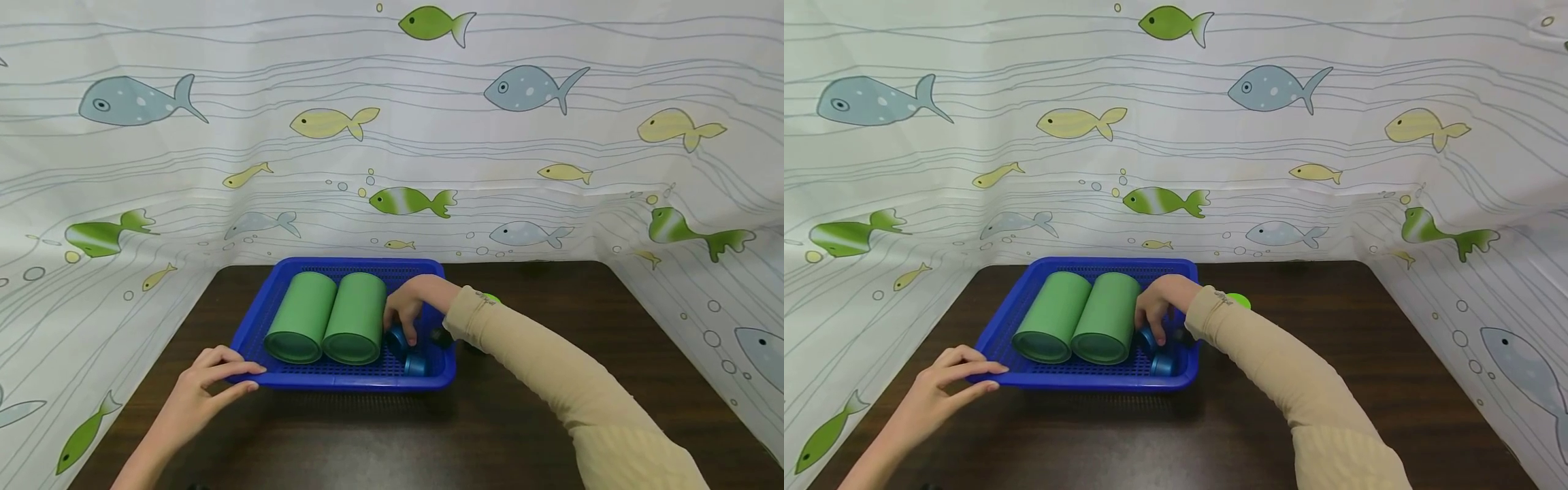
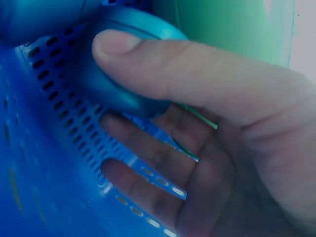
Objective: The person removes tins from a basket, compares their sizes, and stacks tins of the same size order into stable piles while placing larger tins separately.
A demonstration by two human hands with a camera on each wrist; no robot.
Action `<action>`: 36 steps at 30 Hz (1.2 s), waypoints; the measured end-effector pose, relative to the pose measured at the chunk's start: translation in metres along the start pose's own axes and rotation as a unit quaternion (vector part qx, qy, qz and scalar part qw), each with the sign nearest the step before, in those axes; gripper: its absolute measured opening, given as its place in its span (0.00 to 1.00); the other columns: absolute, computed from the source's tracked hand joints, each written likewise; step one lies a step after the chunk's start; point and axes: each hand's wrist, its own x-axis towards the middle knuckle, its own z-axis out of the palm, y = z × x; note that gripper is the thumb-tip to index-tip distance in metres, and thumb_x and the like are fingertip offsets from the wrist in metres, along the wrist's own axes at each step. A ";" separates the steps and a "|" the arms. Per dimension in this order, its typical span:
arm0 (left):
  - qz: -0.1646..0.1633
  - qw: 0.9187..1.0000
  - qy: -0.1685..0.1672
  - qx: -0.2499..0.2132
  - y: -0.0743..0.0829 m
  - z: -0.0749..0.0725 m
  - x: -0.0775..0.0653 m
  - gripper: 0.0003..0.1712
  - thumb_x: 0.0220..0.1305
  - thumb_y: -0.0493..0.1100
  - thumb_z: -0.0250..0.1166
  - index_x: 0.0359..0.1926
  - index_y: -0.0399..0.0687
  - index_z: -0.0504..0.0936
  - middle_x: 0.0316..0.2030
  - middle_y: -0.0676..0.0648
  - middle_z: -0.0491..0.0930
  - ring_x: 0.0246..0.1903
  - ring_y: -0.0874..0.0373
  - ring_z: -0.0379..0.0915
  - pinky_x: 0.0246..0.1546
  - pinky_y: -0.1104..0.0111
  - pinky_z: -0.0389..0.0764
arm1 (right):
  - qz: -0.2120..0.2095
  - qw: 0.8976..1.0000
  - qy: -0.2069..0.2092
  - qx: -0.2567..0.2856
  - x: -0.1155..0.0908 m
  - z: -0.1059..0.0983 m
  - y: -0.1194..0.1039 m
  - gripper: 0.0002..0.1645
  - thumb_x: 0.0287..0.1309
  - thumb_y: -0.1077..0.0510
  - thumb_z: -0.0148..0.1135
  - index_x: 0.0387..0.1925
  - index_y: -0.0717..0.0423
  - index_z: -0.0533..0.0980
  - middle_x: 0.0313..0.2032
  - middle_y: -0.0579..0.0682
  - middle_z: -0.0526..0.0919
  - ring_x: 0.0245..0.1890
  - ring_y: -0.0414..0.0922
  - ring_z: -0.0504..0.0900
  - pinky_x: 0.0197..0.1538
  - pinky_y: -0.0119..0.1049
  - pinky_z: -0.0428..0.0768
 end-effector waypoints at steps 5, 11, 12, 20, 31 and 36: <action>0.004 1.000 0.001 -0.004 0.000 0.000 0.000 0.26 0.40 0.27 0.78 0.40 0.59 0.89 0.35 0.64 0.75 0.42 0.73 0.63 0.43 0.81 0.64 | -0.018 0.999 0.018 0.019 -0.013 -0.008 0.003 0.39 0.52 0.65 0.72 0.67 0.49 0.71 0.68 0.52 0.72 0.69 0.47 0.70 0.59 0.38 0.79; 0.017 1.000 0.007 -0.007 0.001 0.000 0.001 0.26 0.40 0.27 0.78 0.40 0.58 0.89 0.35 0.63 0.75 0.41 0.73 0.63 0.41 0.79 0.64 | -0.041 0.996 0.075 -0.002 -0.031 -0.016 0.008 0.37 0.52 0.61 0.73 0.65 0.46 0.72 0.67 0.50 0.73 0.69 0.46 0.69 0.64 0.38 0.74; 0.020 1.000 0.009 -0.007 0.001 0.000 0.002 0.27 0.39 0.27 0.78 0.40 0.58 0.89 0.35 0.63 0.75 0.41 0.73 0.63 0.40 0.79 0.64 | -0.047 0.995 0.085 -0.003 -0.034 -0.016 0.009 0.37 0.52 0.61 0.73 0.64 0.46 0.72 0.66 0.49 0.74 0.68 0.46 0.70 0.64 0.38 0.74; 0.031 0.999 0.009 -0.005 0.001 0.000 0.001 0.27 0.38 0.27 0.78 0.40 0.57 0.89 0.35 0.64 0.76 0.42 0.73 0.64 0.42 0.81 0.65 | -0.084 0.986 0.138 0.051 -0.060 -0.014 0.017 0.36 0.53 0.62 0.71 0.64 0.49 0.71 0.64 0.50 0.74 0.66 0.47 0.71 0.65 0.39 0.74; 0.028 0.999 0.014 -0.012 0.001 0.001 0.001 0.27 0.39 0.26 0.78 0.41 0.57 0.89 0.35 0.63 0.76 0.42 0.72 0.64 0.43 0.81 0.65 | -0.117 0.961 0.233 0.091 -0.091 0.005 0.034 0.39 0.53 0.59 0.70 0.67 0.46 0.70 0.67 0.48 0.70 0.66 0.50 0.70 0.65 0.48 0.73; 0.018 1.000 0.012 -0.012 0.002 0.001 0.001 0.27 0.39 0.26 0.78 0.40 0.57 0.89 0.35 0.63 0.76 0.42 0.72 0.63 0.42 0.80 0.64 | -0.128 0.946 0.269 0.125 -0.102 0.015 0.041 0.37 0.53 0.60 0.69 0.66 0.47 0.70 0.63 0.48 0.74 0.63 0.50 0.74 0.62 0.46 0.76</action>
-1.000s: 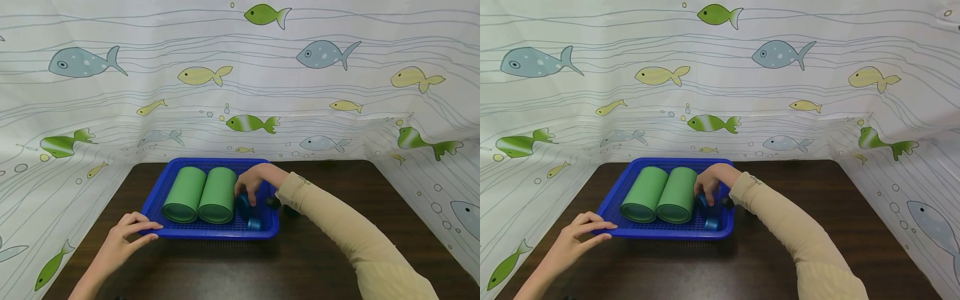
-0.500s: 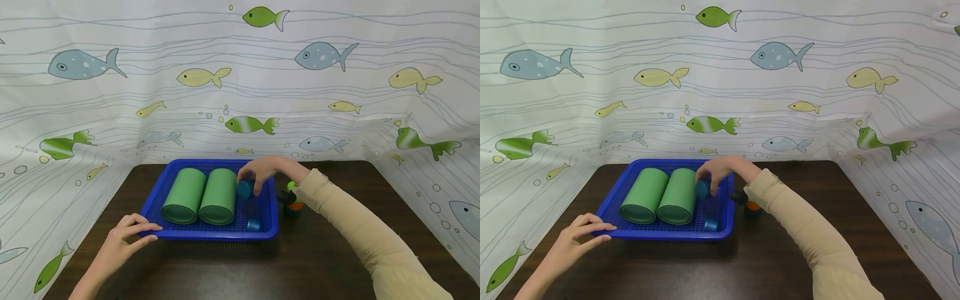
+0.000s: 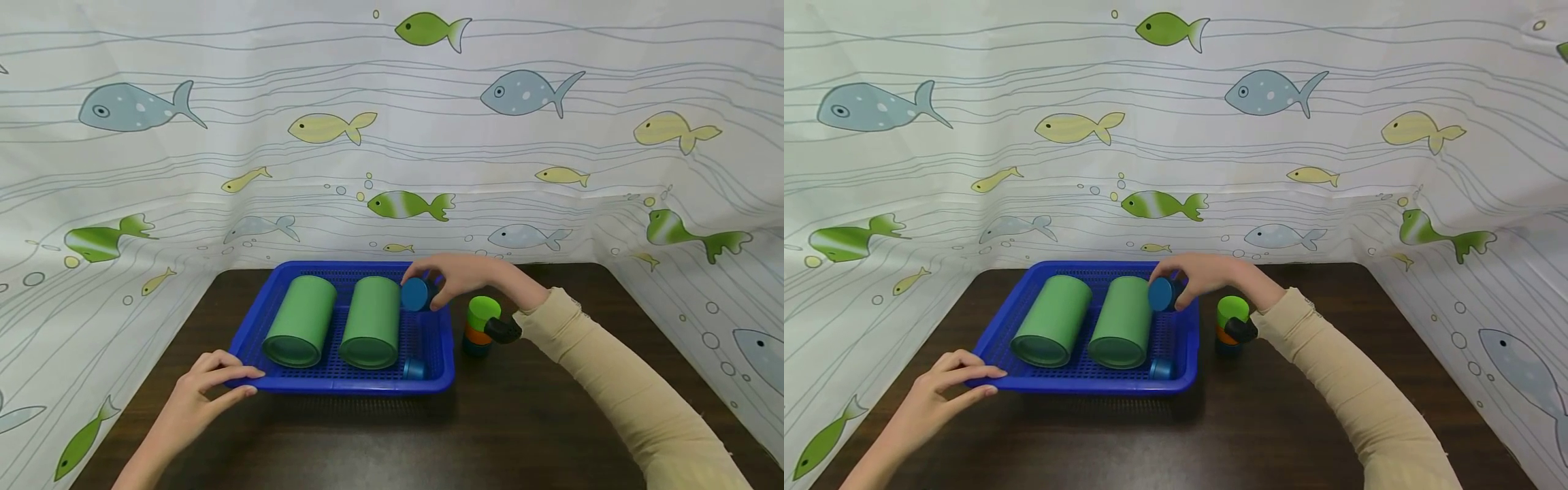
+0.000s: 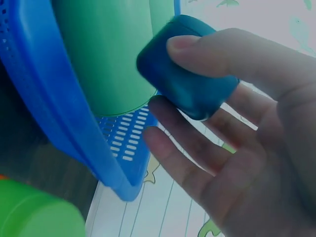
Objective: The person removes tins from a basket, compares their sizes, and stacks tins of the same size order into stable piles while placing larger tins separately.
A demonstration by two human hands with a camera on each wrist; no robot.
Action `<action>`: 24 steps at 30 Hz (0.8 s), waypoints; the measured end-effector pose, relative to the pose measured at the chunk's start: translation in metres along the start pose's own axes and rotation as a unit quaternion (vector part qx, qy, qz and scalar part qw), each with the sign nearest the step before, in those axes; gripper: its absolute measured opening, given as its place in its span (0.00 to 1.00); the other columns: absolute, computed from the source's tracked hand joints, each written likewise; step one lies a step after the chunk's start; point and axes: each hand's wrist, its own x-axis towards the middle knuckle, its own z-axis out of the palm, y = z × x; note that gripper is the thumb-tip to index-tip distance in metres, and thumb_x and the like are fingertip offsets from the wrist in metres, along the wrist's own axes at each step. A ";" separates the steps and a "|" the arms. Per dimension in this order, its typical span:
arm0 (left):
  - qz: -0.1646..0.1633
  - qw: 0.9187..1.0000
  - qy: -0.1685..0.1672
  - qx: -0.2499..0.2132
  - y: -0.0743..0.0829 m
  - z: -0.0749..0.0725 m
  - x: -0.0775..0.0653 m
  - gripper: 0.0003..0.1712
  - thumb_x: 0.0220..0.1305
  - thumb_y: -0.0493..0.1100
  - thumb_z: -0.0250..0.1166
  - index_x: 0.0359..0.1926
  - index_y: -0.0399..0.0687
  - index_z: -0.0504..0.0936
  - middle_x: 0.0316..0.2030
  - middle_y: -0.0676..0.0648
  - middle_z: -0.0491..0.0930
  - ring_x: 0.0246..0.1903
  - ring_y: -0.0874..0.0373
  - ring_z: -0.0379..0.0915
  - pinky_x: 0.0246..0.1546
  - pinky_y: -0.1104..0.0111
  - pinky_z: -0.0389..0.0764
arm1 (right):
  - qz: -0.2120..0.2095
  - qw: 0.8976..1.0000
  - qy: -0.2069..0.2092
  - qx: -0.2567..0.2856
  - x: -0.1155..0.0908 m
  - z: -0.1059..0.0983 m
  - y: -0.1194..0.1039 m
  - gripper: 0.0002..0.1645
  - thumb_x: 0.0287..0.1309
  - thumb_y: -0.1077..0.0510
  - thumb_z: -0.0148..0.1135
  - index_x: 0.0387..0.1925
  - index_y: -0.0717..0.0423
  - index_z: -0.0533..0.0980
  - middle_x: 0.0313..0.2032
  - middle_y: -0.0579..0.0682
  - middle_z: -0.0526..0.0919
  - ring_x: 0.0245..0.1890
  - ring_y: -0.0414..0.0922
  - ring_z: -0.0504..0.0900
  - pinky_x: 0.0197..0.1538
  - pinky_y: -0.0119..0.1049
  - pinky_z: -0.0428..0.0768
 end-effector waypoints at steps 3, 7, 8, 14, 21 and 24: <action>-0.007 1.000 -0.003 0.002 0.000 0.000 0.000 0.27 0.39 0.26 0.78 0.40 0.58 0.89 0.35 0.63 0.76 0.41 0.73 0.63 0.42 0.81 0.64 | -0.004 1.000 0.026 0.011 -0.008 0.001 0.005 0.37 0.54 0.60 0.70 0.66 0.48 0.69 0.63 0.49 0.74 0.60 0.49 0.76 0.59 0.44 0.78; -0.003 1.000 -0.003 0.002 0.001 0.000 0.000 0.27 0.39 0.26 0.78 0.40 0.57 0.89 0.35 0.63 0.76 0.41 0.72 0.63 0.42 0.80 0.64 | -0.028 0.997 0.059 0.040 -0.019 0.002 0.012 0.36 0.55 0.60 0.70 0.64 0.50 0.68 0.60 0.52 0.74 0.54 0.49 0.78 0.57 0.44 0.79; -0.003 1.000 -0.003 0.002 0.001 0.000 0.000 0.27 0.39 0.26 0.78 0.40 0.57 0.89 0.35 0.63 0.76 0.41 0.72 0.63 0.42 0.80 0.64 | -0.034 0.996 0.066 0.052 -0.021 0.002 0.014 0.35 0.55 0.60 0.70 0.64 0.51 0.67 0.59 0.53 0.75 0.53 0.49 0.78 0.56 0.44 0.79; -0.006 1.000 -0.004 0.003 0.001 0.000 0.000 0.27 0.40 0.27 0.78 0.41 0.58 0.89 0.35 0.63 0.76 0.42 0.73 0.63 0.41 0.80 0.64 | -0.043 0.987 0.105 0.110 -0.039 0.007 0.019 0.35 0.56 0.60 0.71 0.62 0.55 0.65 0.56 0.55 0.75 0.50 0.48 0.83 0.55 0.43 0.82; -0.011 1.000 -0.006 0.002 0.001 -0.001 0.000 0.27 0.40 0.27 0.78 0.41 0.58 0.89 0.35 0.63 0.76 0.42 0.73 0.63 0.41 0.79 0.65 | -0.043 0.981 0.146 0.120 -0.053 0.012 0.031 0.36 0.56 0.60 0.70 0.63 0.52 0.64 0.58 0.56 0.74 0.54 0.52 0.82 0.55 0.44 0.82; -0.010 1.000 -0.007 0.004 0.001 -0.001 -0.001 0.27 0.40 0.27 0.78 0.40 0.58 0.89 0.35 0.63 0.76 0.42 0.73 0.63 0.41 0.79 0.65 | -0.046 0.980 0.158 0.111 -0.058 0.014 0.036 0.38 0.58 0.59 0.69 0.67 0.50 0.63 0.63 0.57 0.72 0.56 0.52 0.80 0.56 0.45 0.81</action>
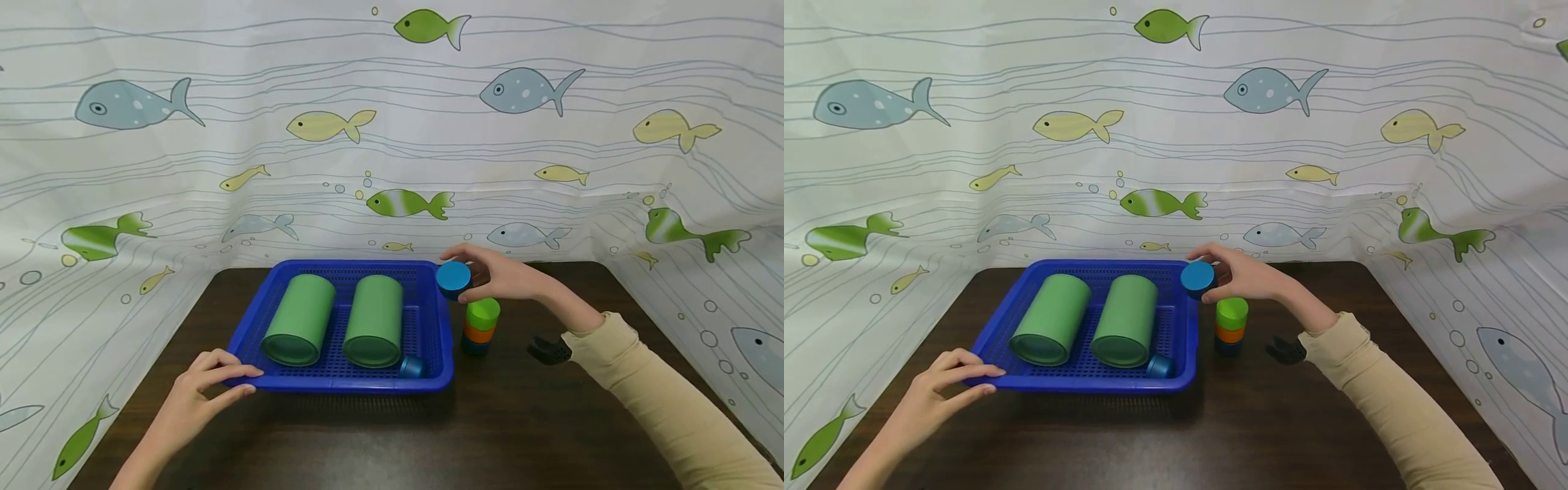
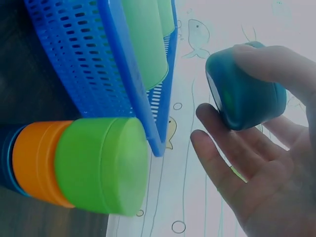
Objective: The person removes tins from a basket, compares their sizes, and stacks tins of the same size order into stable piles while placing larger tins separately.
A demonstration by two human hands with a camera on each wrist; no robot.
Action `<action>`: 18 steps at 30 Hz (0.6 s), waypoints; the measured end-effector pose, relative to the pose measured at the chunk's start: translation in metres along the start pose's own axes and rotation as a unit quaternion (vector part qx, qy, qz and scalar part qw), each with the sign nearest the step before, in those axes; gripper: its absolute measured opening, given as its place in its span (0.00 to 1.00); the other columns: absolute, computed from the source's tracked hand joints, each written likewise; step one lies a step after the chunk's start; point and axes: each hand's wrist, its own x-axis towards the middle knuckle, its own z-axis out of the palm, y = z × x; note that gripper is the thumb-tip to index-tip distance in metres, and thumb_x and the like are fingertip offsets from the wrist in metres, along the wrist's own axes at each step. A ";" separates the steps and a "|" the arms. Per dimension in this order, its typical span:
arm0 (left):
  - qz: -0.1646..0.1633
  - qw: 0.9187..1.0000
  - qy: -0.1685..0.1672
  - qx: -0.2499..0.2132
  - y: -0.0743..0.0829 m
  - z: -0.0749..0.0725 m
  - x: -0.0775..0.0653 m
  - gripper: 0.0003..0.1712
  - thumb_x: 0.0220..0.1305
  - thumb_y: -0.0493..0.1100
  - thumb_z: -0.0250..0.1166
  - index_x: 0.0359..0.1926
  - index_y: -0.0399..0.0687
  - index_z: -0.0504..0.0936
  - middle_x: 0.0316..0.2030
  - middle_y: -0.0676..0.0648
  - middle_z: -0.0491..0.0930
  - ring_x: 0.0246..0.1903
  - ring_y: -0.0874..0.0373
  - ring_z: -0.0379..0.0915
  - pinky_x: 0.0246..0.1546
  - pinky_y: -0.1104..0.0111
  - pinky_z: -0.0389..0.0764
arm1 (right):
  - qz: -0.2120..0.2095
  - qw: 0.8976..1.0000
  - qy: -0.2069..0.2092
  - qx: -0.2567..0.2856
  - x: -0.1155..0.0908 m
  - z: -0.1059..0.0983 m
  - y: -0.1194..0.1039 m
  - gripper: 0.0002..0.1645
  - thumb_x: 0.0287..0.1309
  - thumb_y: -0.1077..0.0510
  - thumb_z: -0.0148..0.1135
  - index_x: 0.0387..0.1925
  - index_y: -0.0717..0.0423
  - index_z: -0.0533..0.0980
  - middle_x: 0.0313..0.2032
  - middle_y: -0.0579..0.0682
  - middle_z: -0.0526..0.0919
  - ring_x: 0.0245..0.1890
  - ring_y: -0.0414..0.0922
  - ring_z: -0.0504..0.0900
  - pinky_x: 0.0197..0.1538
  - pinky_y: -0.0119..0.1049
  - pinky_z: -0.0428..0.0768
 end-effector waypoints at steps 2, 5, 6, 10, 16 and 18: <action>0.003 1.000 0.000 -0.001 0.000 0.000 0.000 0.27 0.40 0.27 0.78 0.40 0.58 0.89 0.35 0.63 0.76 0.42 0.73 0.63 0.41 0.80 0.65 | -0.003 1.000 0.006 -0.004 -0.004 -0.001 0.003 0.39 0.58 0.59 0.69 0.68 0.50 0.63 0.64 0.57 0.72 0.56 0.52 0.80 0.56 0.45 0.81; 0.007 1.000 0.000 -0.002 0.000 0.000 0.001 0.26 0.40 0.27 0.78 0.41 0.57 0.89 0.35 0.63 0.76 0.42 0.73 0.64 0.41 0.80 0.65 | -0.001 1.000 0.015 -0.003 -0.009 -0.002 0.007 0.37 0.58 0.59 0.69 0.67 0.52 0.65 0.60 0.56 0.74 0.54 0.51 0.81 0.55 0.44 0.81; 0.007 1.000 0.000 -0.003 0.000 0.000 0.001 0.26 0.40 0.27 0.78 0.41 0.57 0.89 0.35 0.63 0.76 0.42 0.72 0.64 0.41 0.80 0.65 | 0.002 1.000 0.022 -0.004 -0.011 -0.002 0.008 0.37 0.58 0.59 0.69 0.67 0.52 0.66 0.59 0.55 0.75 0.53 0.51 0.81 0.55 0.44 0.81; 0.006 1.000 0.000 -0.001 0.000 0.000 0.001 0.26 0.40 0.27 0.78 0.40 0.57 0.89 0.35 0.63 0.76 0.42 0.73 0.64 0.41 0.80 0.65 | 0.014 0.998 0.057 -0.015 -0.019 0.000 0.013 0.36 0.58 0.57 0.70 0.66 0.48 0.67 0.57 0.53 0.77 0.52 0.49 0.81 0.55 0.44 0.80; 0.002 1.000 -0.003 0.005 -0.001 0.000 0.000 0.26 0.40 0.27 0.78 0.40 0.58 0.89 0.35 0.64 0.76 0.42 0.73 0.64 0.42 0.81 0.65 | 0.041 0.994 0.101 -0.020 -0.029 0.002 0.019 0.34 0.57 0.54 0.71 0.64 0.46 0.69 0.56 0.53 0.78 0.52 0.51 0.82 0.56 0.50 0.81; 0.000 1.000 -0.004 0.008 -0.001 -0.001 0.000 0.26 0.40 0.27 0.78 0.40 0.58 0.89 0.35 0.64 0.75 0.42 0.73 0.64 0.42 0.81 0.65 | 0.048 0.993 0.110 -0.019 -0.032 0.003 0.021 0.35 0.57 0.54 0.72 0.64 0.48 0.69 0.56 0.53 0.78 0.52 0.52 0.82 0.56 0.50 0.81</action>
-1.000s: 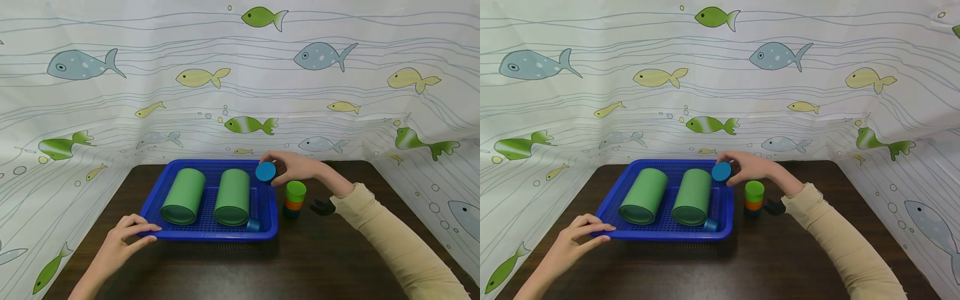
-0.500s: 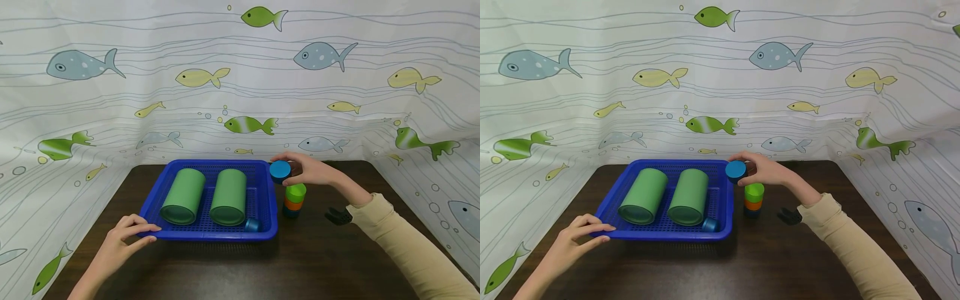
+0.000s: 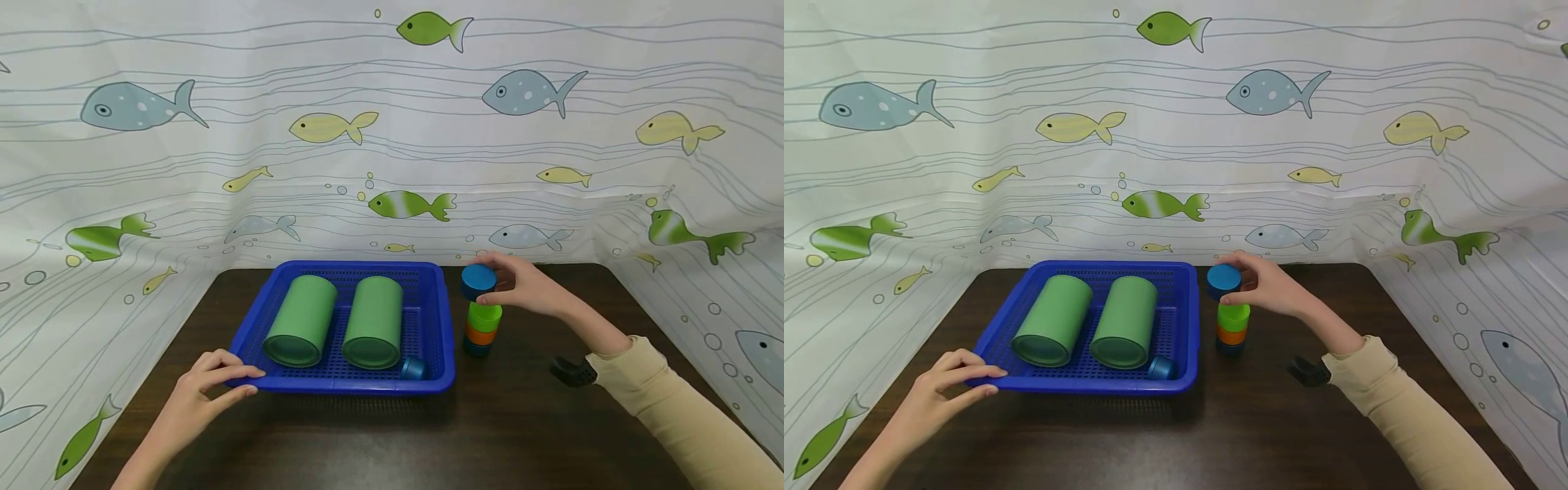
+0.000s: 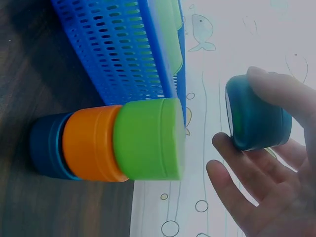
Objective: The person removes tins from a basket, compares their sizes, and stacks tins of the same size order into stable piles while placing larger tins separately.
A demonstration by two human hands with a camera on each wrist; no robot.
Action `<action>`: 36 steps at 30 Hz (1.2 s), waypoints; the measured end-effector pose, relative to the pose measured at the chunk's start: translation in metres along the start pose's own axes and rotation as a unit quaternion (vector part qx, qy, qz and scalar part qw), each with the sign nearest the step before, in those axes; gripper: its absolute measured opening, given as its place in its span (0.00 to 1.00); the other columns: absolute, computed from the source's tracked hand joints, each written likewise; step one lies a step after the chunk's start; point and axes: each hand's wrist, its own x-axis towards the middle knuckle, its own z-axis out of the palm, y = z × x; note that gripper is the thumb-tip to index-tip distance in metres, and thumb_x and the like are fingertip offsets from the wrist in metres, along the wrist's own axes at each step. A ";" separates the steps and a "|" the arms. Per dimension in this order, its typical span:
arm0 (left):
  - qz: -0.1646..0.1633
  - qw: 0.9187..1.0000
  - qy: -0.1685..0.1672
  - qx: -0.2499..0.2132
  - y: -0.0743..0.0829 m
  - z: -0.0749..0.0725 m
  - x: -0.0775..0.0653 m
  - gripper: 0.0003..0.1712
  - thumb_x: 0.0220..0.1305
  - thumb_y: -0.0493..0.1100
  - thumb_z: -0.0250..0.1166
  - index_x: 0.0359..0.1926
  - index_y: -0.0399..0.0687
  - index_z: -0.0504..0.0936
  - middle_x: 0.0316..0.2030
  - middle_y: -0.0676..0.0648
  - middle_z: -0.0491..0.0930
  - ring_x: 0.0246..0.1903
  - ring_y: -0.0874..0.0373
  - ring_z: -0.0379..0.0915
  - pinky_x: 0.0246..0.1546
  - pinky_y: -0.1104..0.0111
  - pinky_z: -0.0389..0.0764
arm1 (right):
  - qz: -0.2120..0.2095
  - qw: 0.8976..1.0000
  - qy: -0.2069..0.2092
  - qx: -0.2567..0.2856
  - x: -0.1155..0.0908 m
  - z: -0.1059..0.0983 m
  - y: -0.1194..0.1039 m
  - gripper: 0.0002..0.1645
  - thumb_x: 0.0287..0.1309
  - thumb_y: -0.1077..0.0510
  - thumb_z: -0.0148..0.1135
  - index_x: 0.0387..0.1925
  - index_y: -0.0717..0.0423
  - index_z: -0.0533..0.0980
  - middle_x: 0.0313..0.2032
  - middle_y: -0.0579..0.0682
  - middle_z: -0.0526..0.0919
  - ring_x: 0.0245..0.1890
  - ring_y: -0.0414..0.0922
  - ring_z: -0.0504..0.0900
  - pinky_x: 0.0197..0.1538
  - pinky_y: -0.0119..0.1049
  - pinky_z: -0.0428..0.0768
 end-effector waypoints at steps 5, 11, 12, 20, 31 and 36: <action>0.005 1.000 0.001 -0.001 0.000 0.001 0.000 0.26 0.40 0.27 0.78 0.40 0.58 0.89 0.35 0.64 0.75 0.42 0.73 0.63 0.42 0.81 0.65 | 0.008 1.000 0.006 0.001 -0.006 0.001 0.004 0.36 0.56 0.55 0.73 0.64 0.50 0.68 0.56 0.53 0.78 0.54 0.52 0.81 0.55 0.46 0.82; 0.000 1.000 0.000 0.001 -0.001 0.000 0.000 0.26 0.40 0.27 0.78 0.40 0.59 0.89 0.35 0.65 0.75 0.43 0.73 0.64 0.42 0.81 0.65 | 0.023 0.999 0.015 -0.021 -0.011 0.004 0.010 0.36 0.56 0.52 0.73 0.63 0.49 0.68 0.55 0.53 0.79 0.54 0.51 0.80 0.54 0.45 0.82; 0.001 1.000 0.000 0.001 -0.001 0.000 0.000 0.26 0.40 0.27 0.78 0.40 0.59 0.89 0.35 0.64 0.75 0.43 0.73 0.64 0.42 0.81 0.65 | 0.026 0.999 0.015 -0.023 -0.012 0.004 0.011 0.36 0.56 0.52 0.73 0.63 0.49 0.68 0.55 0.53 0.80 0.53 0.51 0.80 0.54 0.44 0.82; 0.007 1.000 0.003 -0.003 0.000 0.001 0.000 0.26 0.40 0.27 0.78 0.40 0.58 0.89 0.35 0.64 0.75 0.43 0.73 0.63 0.41 0.80 0.65 | 0.031 0.999 0.017 -0.025 -0.016 0.005 0.019 0.36 0.56 0.50 0.73 0.63 0.48 0.69 0.55 0.53 0.81 0.51 0.49 0.82 0.52 0.41 0.83; -0.006 1.000 -0.001 0.007 -0.002 0.000 0.000 0.27 0.41 0.27 0.78 0.40 0.60 0.89 0.36 0.65 0.75 0.43 0.73 0.63 0.42 0.81 0.65 | 0.034 0.999 0.019 -0.021 -0.019 0.008 0.021 0.37 0.55 0.51 0.74 0.64 0.50 0.69 0.55 0.53 0.82 0.50 0.49 0.81 0.51 0.34 0.82; -0.004 1.000 -0.001 0.000 -0.001 0.000 0.000 0.26 0.41 0.27 0.77 0.40 0.59 0.89 0.35 0.64 0.75 0.42 0.73 0.63 0.40 0.78 0.65 | 0.027 0.999 0.021 -0.030 -0.020 0.009 0.024 0.36 0.56 0.52 0.73 0.64 0.51 0.69 0.55 0.54 0.81 0.49 0.47 0.81 0.50 0.33 0.82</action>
